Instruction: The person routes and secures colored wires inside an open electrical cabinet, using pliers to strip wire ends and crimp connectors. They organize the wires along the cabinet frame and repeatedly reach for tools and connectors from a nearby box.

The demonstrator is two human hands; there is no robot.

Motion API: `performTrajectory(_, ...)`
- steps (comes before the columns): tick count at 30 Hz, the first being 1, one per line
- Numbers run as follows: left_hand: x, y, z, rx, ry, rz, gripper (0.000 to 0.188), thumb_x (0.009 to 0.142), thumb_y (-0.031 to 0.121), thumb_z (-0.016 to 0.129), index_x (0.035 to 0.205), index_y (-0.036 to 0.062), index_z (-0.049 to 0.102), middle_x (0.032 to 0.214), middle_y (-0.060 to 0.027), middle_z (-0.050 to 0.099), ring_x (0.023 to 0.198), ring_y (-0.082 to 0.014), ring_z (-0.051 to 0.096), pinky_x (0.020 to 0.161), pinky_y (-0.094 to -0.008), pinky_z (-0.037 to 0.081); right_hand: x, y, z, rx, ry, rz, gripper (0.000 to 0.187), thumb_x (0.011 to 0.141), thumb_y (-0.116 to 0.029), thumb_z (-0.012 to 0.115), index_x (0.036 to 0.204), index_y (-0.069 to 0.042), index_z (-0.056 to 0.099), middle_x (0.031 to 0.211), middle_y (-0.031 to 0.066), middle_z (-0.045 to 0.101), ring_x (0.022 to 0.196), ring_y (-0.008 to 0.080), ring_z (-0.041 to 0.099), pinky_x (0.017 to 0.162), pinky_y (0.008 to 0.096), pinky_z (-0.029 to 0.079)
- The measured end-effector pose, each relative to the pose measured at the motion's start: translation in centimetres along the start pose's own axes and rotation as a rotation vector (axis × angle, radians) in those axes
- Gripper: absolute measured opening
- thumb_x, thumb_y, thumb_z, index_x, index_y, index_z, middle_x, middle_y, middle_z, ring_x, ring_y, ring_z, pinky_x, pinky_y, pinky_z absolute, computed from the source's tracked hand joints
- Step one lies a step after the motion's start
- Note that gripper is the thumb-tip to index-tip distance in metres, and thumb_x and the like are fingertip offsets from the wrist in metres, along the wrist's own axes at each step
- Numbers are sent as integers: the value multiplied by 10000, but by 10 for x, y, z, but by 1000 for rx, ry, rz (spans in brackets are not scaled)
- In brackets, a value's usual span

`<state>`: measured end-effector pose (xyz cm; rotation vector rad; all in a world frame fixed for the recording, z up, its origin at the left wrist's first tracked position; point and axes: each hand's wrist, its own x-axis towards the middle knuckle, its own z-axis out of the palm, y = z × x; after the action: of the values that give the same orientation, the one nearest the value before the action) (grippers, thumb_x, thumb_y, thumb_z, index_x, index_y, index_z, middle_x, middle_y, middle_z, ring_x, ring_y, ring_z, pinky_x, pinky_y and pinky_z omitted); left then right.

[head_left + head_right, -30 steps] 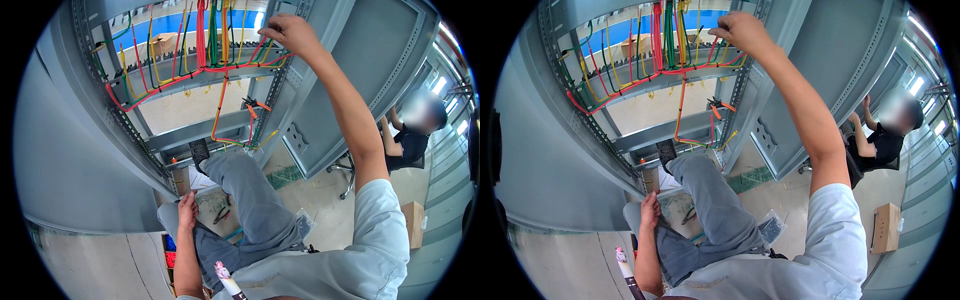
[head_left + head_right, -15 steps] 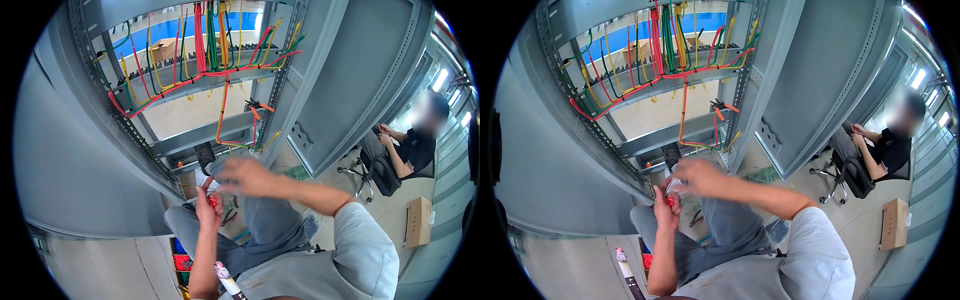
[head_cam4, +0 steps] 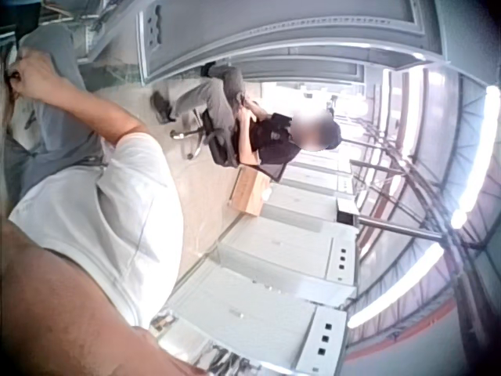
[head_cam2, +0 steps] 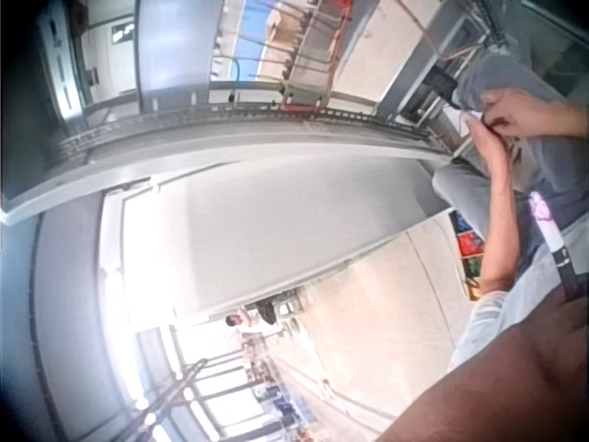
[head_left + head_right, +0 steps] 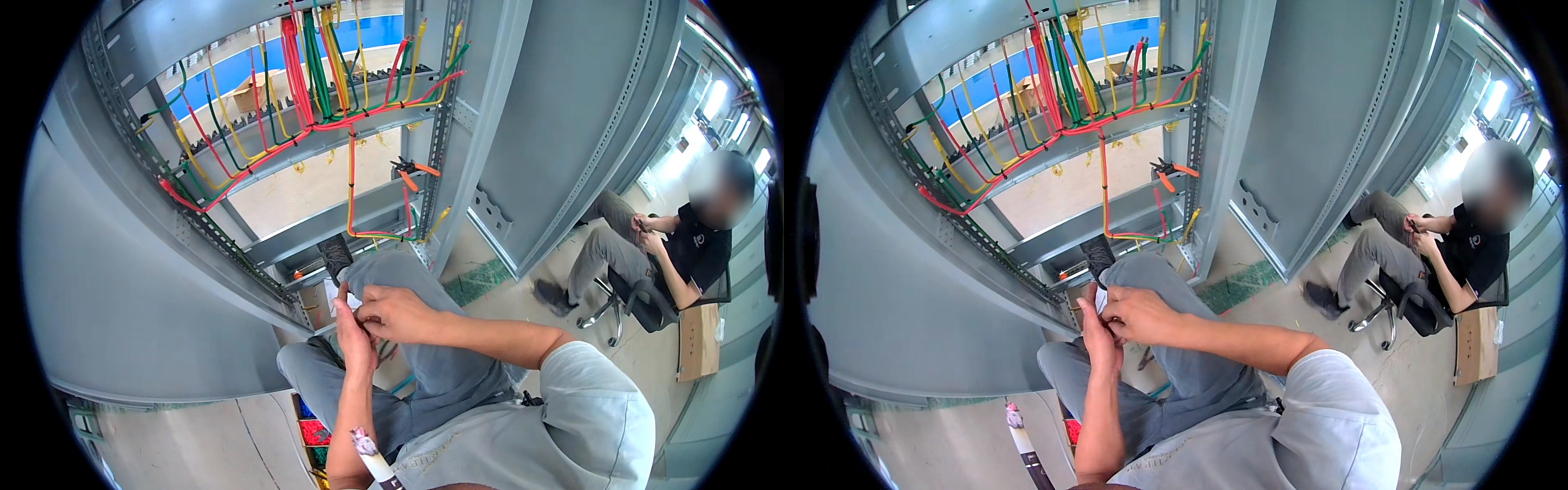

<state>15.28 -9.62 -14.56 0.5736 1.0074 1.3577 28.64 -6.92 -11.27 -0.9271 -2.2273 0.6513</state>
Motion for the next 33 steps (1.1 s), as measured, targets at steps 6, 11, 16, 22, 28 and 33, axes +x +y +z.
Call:
performTrajectory(6,4,3,-16,-117,-206,-65,495,1110,428,478,1459,79,518,647,45,424,503,-42,321,437,-222,233,15,-7,-68,561,176,370,169,1010,-183,674,1067,-25,691,989,40,677,860,115,673,730,301,560)
performTrajectory(11,13,-11,-77,-59,-103,-59,417,1112,388,490,1354,60,579,649,43,404,502,-47,332,442,-221,267,58,-9,-217,123,726,129,175,950,-105,718,1078,15,726,882,43,720,778,98,669,711,269,558)
performTrajectory(16,26,-62,-155,12,35,-156,386,1096,383,534,1295,59,599,637,43,418,488,-51,348,428,-223,279,88,10,-296,-199,800,-27,190,918,-58,693,1088,19,732,882,87,754,783,135,720,726,274,576)
performTrajectory(22,23,-65,-159,42,64,-175,325,1080,351,578,1223,67,644,634,50,432,470,-44,339,412,-222,262,99,12,-301,-301,771,12,186,916,-53,695,1081,24,730,915,108,772,809,160,754,736,299,597)
performTrajectory(28,24,-64,-158,46,81,-190,308,1074,338,590,1208,69,656,633,51,440,470,-40,337,411,-219,253,102,15,-306,-478,756,-32,186,915,-66,720,1081,18,728,932,114,758,830,192,753,759,300,598)
performTrajectory(33,25,-64,-158,54,79,-202,310,1070,335,596,1209,65,658,635,53,442,465,-39,332,412,-215,246,104,12,-308,-562,727,-51,172,931,-43,703,1088,23,729,945,106,760,831,164,755,753,286,607)
